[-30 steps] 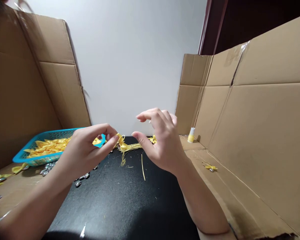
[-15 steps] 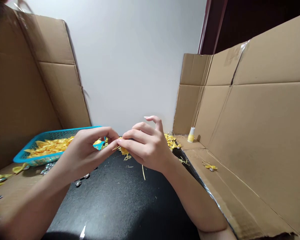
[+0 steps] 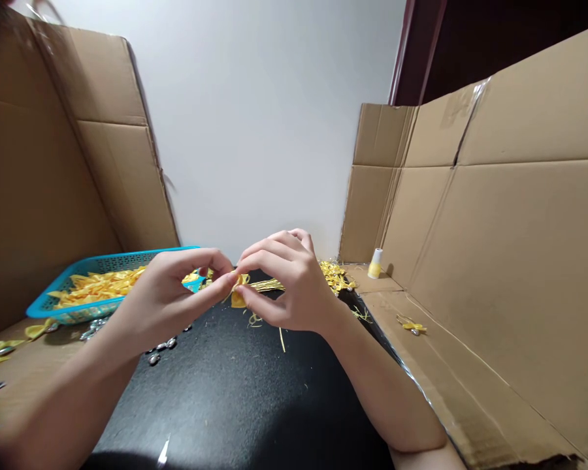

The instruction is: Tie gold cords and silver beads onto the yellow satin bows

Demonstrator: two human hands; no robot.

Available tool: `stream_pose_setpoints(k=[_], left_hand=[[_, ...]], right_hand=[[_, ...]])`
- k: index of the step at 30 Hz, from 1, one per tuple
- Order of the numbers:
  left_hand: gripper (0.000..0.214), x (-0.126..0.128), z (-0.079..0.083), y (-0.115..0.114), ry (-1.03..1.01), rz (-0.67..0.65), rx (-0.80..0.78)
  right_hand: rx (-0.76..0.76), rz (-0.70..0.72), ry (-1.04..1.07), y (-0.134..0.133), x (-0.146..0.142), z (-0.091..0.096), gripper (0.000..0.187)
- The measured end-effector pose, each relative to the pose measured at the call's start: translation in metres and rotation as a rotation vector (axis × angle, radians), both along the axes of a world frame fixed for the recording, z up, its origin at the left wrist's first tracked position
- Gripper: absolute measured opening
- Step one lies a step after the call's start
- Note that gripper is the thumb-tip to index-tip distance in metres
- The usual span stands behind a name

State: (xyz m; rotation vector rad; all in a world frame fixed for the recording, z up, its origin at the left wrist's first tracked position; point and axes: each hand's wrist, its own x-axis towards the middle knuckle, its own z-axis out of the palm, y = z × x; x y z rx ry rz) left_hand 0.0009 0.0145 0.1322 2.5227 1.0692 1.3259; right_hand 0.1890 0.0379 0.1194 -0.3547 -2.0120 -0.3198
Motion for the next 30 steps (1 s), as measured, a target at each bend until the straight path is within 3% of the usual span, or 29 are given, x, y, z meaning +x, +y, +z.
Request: stream_pose_setpoints(k=[7, 13, 17, 24, 30], left_hand=[[0.021, -0.001, 0.000, 0.002, 0.038, 0.069, 0.028], [0.029, -0.006, 0.001, 0.007, 0.078, 0.015, -0.083], [0.031, -0.006, 0.002, 0.009, 0.094, -0.006, -0.115], [0.030, -0.005, 0.003, 0.011, 0.087, 0.013, -0.145], [0.031, -0.005, 0.003, 0.008, 0.075, 0.014, -0.124]], right_hand=[[0.305, -0.176, -0.038, 0.002, 0.000, -0.006, 0.010], [0.284, -0.153, -0.015, 0.009, -0.001, -0.009, 0.009], [0.122, -0.065, 0.050, 0.010, -0.006, -0.009, 0.009], [-0.397, 0.322, 0.193, 0.013, -0.010, -0.011, 0.008], [-0.595, 0.498, 0.167, 0.018, -0.006, -0.012, 0.012]])
